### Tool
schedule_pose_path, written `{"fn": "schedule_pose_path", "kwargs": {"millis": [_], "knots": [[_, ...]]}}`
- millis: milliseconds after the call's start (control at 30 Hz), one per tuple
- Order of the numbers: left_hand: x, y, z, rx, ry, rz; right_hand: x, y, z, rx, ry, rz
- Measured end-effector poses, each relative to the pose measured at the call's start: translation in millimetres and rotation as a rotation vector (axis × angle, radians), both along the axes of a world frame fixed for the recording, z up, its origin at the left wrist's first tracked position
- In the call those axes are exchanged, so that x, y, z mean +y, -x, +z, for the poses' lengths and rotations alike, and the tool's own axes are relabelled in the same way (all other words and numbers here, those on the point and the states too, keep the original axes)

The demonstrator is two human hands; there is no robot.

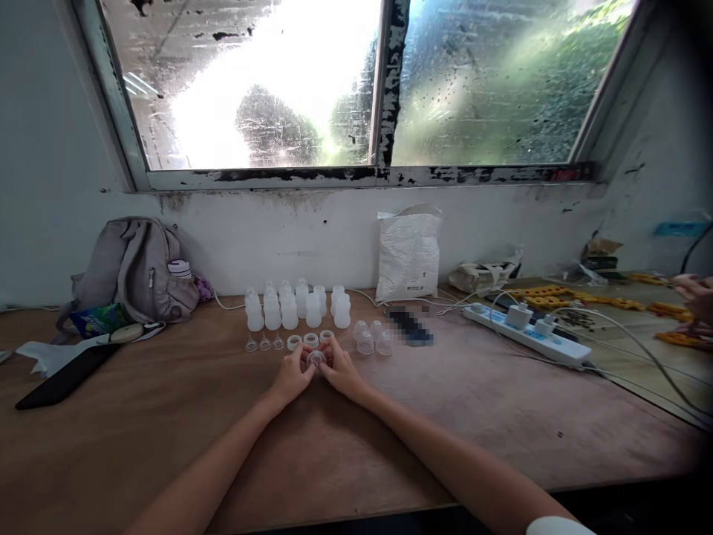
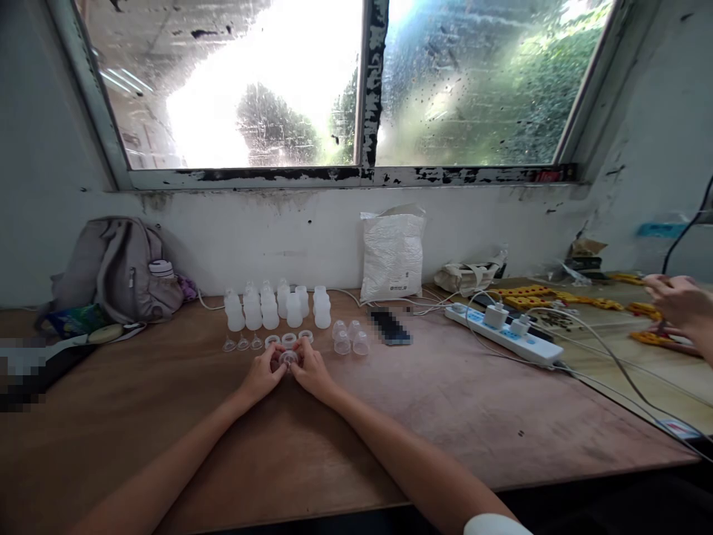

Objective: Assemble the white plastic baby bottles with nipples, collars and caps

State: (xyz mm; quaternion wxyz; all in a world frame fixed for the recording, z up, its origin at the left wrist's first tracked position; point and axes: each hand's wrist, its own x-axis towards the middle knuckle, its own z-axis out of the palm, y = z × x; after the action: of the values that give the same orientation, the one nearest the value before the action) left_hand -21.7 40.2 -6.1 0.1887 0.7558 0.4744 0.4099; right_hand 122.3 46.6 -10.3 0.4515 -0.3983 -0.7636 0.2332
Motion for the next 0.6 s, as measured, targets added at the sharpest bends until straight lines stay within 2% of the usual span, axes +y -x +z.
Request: {"fn": "schedule_pose_path", "kwargs": {"millis": [233,600], "knots": [[-3.8,1.1,6.0,-0.002,0.023,-0.007,-0.6,0.1,1.2,-0.034,-0.028,0.011],[-2.5,1.1,2.2,0.082,-0.016,0.003,1.8,-2.1,0.4,-0.024,0.028,0.07]]}}
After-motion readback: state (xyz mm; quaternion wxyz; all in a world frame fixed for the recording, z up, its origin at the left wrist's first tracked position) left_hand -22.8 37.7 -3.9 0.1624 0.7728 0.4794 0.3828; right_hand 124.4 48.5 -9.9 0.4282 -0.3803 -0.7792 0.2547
